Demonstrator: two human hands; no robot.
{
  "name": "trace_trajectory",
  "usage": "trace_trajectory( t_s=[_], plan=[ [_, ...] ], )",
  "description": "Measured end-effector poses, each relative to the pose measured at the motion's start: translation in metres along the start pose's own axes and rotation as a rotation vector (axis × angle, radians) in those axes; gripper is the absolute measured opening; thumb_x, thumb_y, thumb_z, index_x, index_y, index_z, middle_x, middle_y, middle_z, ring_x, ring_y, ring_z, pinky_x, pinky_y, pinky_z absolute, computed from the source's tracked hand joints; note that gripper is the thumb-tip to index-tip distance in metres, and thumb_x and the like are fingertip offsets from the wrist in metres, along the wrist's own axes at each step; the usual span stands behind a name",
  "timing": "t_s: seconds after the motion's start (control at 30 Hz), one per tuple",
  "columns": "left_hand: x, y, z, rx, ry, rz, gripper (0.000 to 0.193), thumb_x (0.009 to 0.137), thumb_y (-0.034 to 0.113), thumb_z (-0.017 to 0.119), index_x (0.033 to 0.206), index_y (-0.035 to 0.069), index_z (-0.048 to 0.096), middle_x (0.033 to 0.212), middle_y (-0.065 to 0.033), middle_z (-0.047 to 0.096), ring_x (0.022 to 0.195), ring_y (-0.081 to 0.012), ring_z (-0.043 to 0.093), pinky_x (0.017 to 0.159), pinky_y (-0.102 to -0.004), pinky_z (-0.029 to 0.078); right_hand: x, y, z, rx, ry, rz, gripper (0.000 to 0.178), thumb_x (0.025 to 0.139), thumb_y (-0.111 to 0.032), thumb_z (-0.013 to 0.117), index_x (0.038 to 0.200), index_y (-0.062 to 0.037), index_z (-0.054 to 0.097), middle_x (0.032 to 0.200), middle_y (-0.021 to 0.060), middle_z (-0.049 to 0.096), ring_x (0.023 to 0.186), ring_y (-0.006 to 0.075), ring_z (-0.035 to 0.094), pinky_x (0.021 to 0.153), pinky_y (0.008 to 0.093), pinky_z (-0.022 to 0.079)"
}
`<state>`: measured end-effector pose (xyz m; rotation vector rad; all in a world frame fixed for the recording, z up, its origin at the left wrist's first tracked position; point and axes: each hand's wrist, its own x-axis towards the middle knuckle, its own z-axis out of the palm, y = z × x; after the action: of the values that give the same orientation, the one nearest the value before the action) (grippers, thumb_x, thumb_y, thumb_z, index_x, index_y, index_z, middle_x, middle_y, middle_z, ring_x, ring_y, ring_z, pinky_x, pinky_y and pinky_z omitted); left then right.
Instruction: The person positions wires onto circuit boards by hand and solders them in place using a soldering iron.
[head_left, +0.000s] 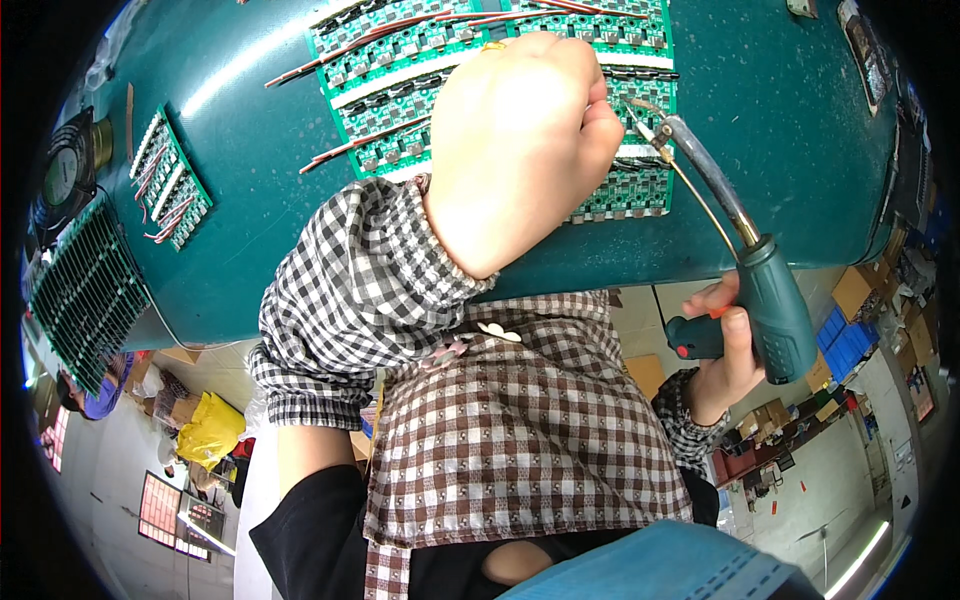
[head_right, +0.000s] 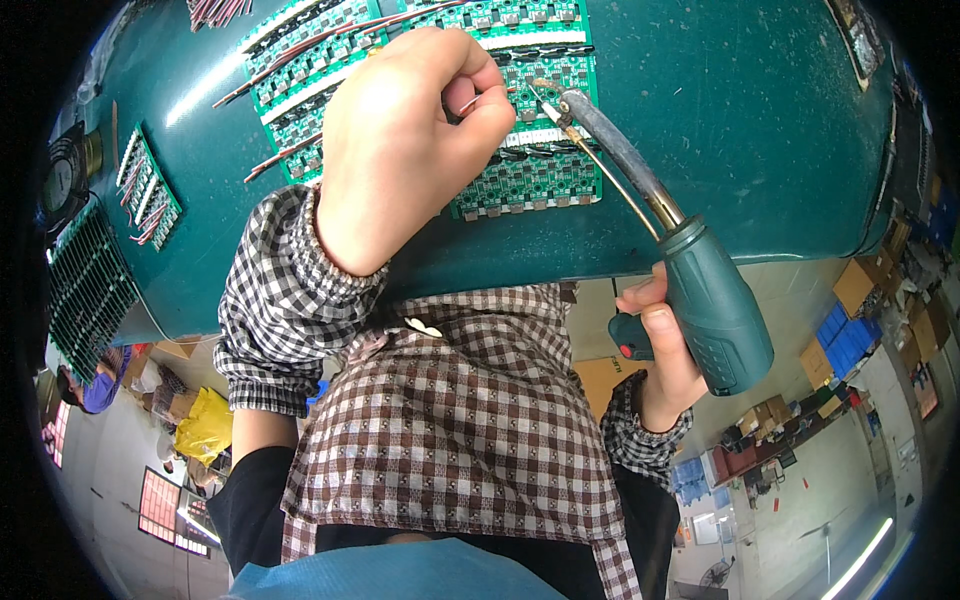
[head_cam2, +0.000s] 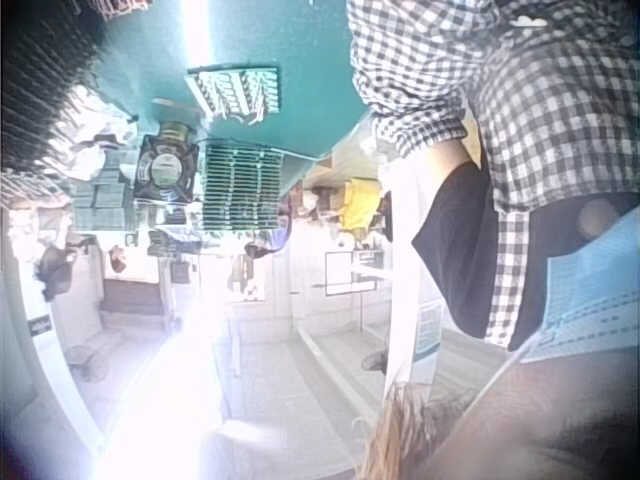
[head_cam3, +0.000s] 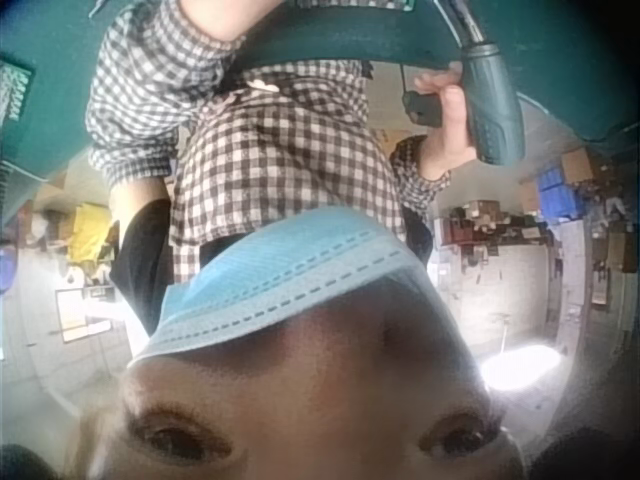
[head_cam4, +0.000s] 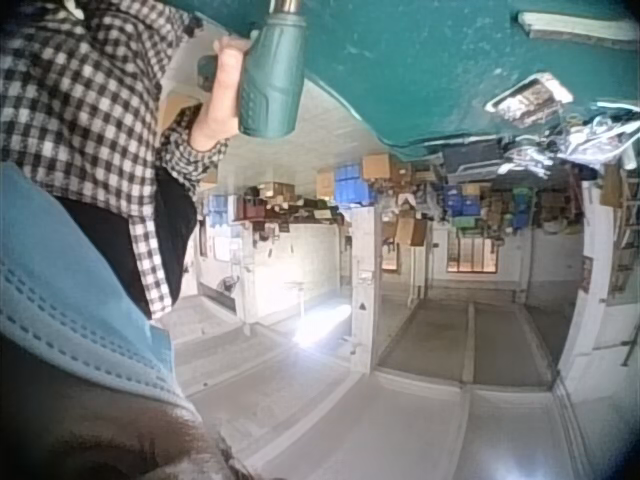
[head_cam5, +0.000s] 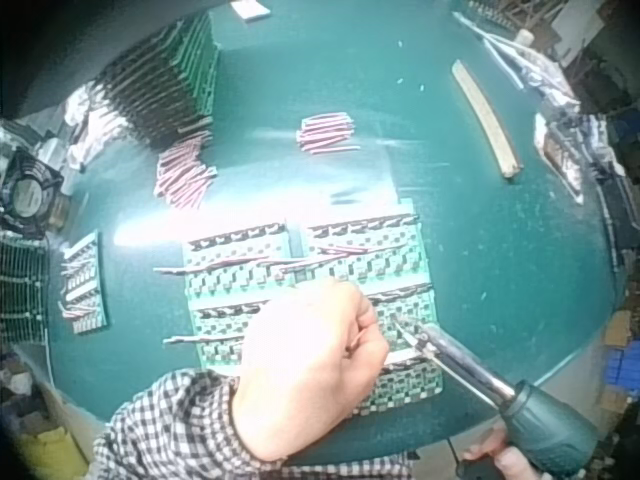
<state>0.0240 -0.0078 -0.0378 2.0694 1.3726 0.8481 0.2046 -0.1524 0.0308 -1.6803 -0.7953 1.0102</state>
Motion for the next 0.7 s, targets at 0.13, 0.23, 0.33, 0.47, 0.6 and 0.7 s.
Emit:
trace_trajectory(
  t_s=[0.13,0.23,0.33,0.47,0.6,0.7],
  plan=[
    [0.003,0.003,0.000,-0.011,-0.002,0.003,0.009,0.065,0.006,0.065,0.068,0.007,0.057,0.061,-0.0052,0.052,0.053,-0.0202,0.052,0.050,-0.0317,0.042,0.000,0.000,-0.002,-0.010,0.013,-0.004,0.030,0.078,-0.009,0.064,0.099,0.0111,0.058,0.081,0.0167,0.061,0.066,0.0224,0.062,0.061,0.0339,0.055],
    [0.006,0.005,0.003,-0.036,0.004,0.018,0.008,0.067,0.006,0.065,0.069,0.006,0.057,0.061,-0.0059,0.052,0.055,-0.0216,0.053,0.051,-0.0323,0.043,0.001,-0.003,-0.007,-0.002,0.038,-0.042,0.032,0.078,-0.011,0.064,0.101,0.0103,0.057,0.079,0.0157,0.061,0.067,0.0222,0.062,0.061,0.0325,0.055],
    [-0.002,-0.003,-0.011,-0.019,-0.036,-0.008,0.007,0.068,0.006,0.064,0.070,0.005,0.057,0.062,-0.0067,0.053,0.056,-0.0225,0.053,0.053,-0.0324,0.043,0.016,-0.007,-0.013,-0.002,0.130,-0.073,0.043,0.084,-0.024,0.061,0.110,0.0088,0.052,0.080,0.0124,0.057,0.069,0.0201,0.059,0.057,0.0307,0.054],
    [-0.008,-0.012,-0.026,0.013,-0.168,-0.139,0.005,0.071,0.006,0.062,0.072,0.004,0.058,0.064,-0.0069,0.054,0.057,-0.0193,0.054,0.056,-0.0307,0.044,0.048,-0.024,-0.034,0.062,0.487,-0.440,0.034,0.090,-0.027,0.056,0.107,0.0031,0.053,0.084,0.0100,0.060,0.075,0.0210,0.060,0.064,0.0297,0.053],
    [-0.005,0.006,-0.019,-0.058,-0.141,-0.157,0.009,0.067,0.005,0.062,0.067,0.008,0.054,0.061,-0.0044,0.050,0.058,-0.0215,0.053,0.055,-0.0341,0.042,0.151,-0.020,-0.096,0.005,0.558,-0.609,0.027,0.089,-0.018,0.058,0.103,0.0048,0.061,0.089,0.0135,0.065,0.075,0.0201,0.065,0.063,0.0322,0.056],
    [-0.008,0.006,-0.023,-0.020,-0.145,-0.172,0.006,0.068,0.007,0.063,0.069,0.006,0.057,0.063,-0.0054,0.053,0.059,-0.0208,0.054,0.055,-0.0330,0.043,0.187,-0.017,-0.085,0.018,0.616,-0.534,0.024,0.081,-0.011,0.068,0.098,0.0047,0.062,0.083,0.0154,0.065,0.067,0.0215,0.066,0.054,0.0343,0.056]
  ],
)
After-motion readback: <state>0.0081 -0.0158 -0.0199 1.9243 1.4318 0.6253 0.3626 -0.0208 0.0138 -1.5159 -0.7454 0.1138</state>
